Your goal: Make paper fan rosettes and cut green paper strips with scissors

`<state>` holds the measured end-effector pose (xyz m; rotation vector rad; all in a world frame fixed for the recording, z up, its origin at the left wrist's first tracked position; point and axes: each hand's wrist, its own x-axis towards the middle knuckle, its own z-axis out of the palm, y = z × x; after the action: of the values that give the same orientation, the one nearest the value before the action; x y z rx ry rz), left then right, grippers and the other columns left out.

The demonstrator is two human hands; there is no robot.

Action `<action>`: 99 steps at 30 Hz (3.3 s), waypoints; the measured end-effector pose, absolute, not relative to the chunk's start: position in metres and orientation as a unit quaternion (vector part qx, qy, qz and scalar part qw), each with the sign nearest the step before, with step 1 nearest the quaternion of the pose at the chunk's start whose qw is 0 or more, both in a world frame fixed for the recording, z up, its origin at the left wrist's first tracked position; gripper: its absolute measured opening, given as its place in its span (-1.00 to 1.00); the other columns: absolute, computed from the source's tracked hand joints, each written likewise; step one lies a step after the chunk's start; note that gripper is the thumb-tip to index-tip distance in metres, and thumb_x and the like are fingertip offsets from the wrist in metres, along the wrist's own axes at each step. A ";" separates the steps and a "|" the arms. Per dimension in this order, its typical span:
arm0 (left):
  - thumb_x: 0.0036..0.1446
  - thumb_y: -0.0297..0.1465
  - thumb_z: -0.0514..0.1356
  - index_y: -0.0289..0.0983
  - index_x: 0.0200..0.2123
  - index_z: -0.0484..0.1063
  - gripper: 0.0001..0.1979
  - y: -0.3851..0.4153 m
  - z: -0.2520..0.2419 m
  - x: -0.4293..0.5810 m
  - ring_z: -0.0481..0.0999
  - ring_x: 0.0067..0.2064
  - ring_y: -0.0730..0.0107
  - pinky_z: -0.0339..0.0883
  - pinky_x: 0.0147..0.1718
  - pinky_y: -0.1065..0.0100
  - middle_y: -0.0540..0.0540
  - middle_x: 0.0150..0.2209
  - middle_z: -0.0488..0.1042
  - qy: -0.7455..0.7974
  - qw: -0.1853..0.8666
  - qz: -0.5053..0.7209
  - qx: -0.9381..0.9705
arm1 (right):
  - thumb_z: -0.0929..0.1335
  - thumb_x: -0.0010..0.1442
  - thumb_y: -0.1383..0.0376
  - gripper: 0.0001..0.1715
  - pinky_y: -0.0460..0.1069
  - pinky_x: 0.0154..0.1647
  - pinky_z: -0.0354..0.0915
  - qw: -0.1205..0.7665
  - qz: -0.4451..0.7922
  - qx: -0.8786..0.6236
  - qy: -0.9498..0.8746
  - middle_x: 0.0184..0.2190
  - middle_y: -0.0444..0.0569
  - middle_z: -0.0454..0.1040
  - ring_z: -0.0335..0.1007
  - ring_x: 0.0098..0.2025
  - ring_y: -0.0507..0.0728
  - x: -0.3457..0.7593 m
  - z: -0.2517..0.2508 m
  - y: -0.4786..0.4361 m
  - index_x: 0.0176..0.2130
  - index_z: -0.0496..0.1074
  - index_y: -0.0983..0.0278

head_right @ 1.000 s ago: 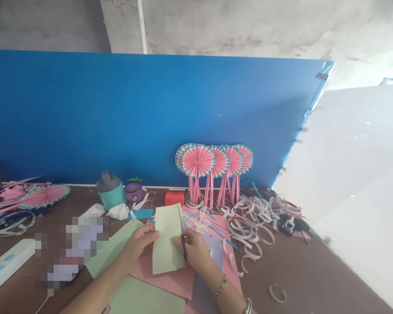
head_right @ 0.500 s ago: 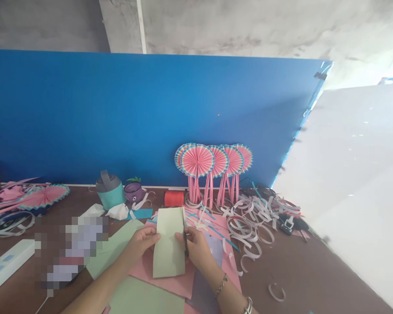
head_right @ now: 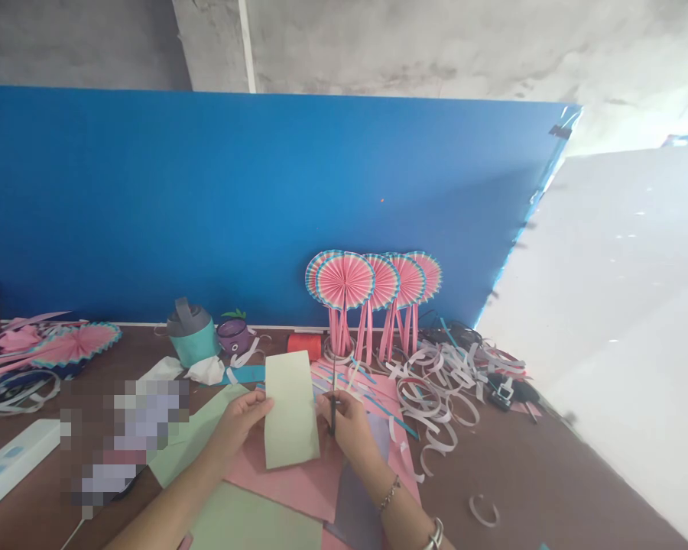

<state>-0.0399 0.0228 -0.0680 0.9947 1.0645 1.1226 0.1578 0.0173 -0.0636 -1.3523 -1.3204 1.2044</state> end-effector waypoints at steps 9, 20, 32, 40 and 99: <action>-0.22 -0.19 0.35 -0.32 -0.41 0.44 -0.64 0.032 -0.056 -0.057 0.55 -0.40 0.22 0.35 -0.43 0.34 -0.12 -0.44 0.58 0.478 0.557 0.602 0.315 | 0.36 -0.04 -0.10 -0.49 -0.09 -0.56 0.18 0.308 0.556 -0.475 -0.608 -0.60 -0.09 0.44 0.32 -0.57 0.04 0.155 -0.043 0.003 -0.40 0.39 0.30; -0.25 -0.20 0.35 -0.32 -0.40 0.43 -0.63 0.034 -0.056 -0.061 0.55 -0.41 0.23 0.34 -0.46 0.35 -0.11 -0.46 0.57 0.488 0.544 0.612 0.302 | 0.36 -0.02 -0.09 -0.47 -0.12 -0.58 0.15 0.255 0.562 -0.433 -0.657 -0.55 -0.06 0.47 0.32 -0.55 0.02 0.157 -0.038 -0.004 -0.32 0.42 0.32; -0.25 -0.18 0.35 -0.32 -0.43 0.43 -0.64 0.033 -0.057 -0.058 0.54 -0.46 0.25 0.35 -0.45 0.32 -0.08 -0.51 0.56 0.500 0.539 0.600 0.317 | 0.38 -0.02 0.00 -0.57 -0.14 -0.59 0.19 0.247 0.578 -0.454 -0.631 -0.59 -0.09 0.46 0.35 -0.58 0.01 0.153 -0.045 -0.003 -0.34 0.40 0.32; -0.24 -0.20 0.36 -0.33 -0.43 0.43 -0.64 0.033 -0.058 -0.057 0.54 -0.45 0.24 0.35 -0.44 0.33 -0.09 -0.51 0.56 0.493 0.541 0.607 0.312 | 0.39 -0.02 0.03 -0.58 -0.15 -0.61 0.17 0.254 0.575 -0.457 -0.629 -0.61 -0.09 0.45 0.34 -0.59 0.00 0.153 -0.046 -0.002 -0.34 0.41 0.34; -0.25 -0.15 0.35 -0.33 -0.42 0.45 -0.61 0.031 -0.060 -0.056 0.54 -0.40 0.19 0.35 -0.42 0.31 -0.13 -0.46 0.57 0.509 0.527 0.600 0.320 | 0.40 -0.07 0.14 -0.72 -0.14 -0.66 0.07 0.258 0.552 -0.506 -0.611 -0.72 -0.20 0.32 0.21 -0.67 -0.02 0.156 -0.063 0.006 -0.42 0.39 0.30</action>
<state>-0.0558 0.0313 -0.0599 0.7653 1.2163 1.4343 0.1556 0.0055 -0.0627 -1.3713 -1.6561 1.4959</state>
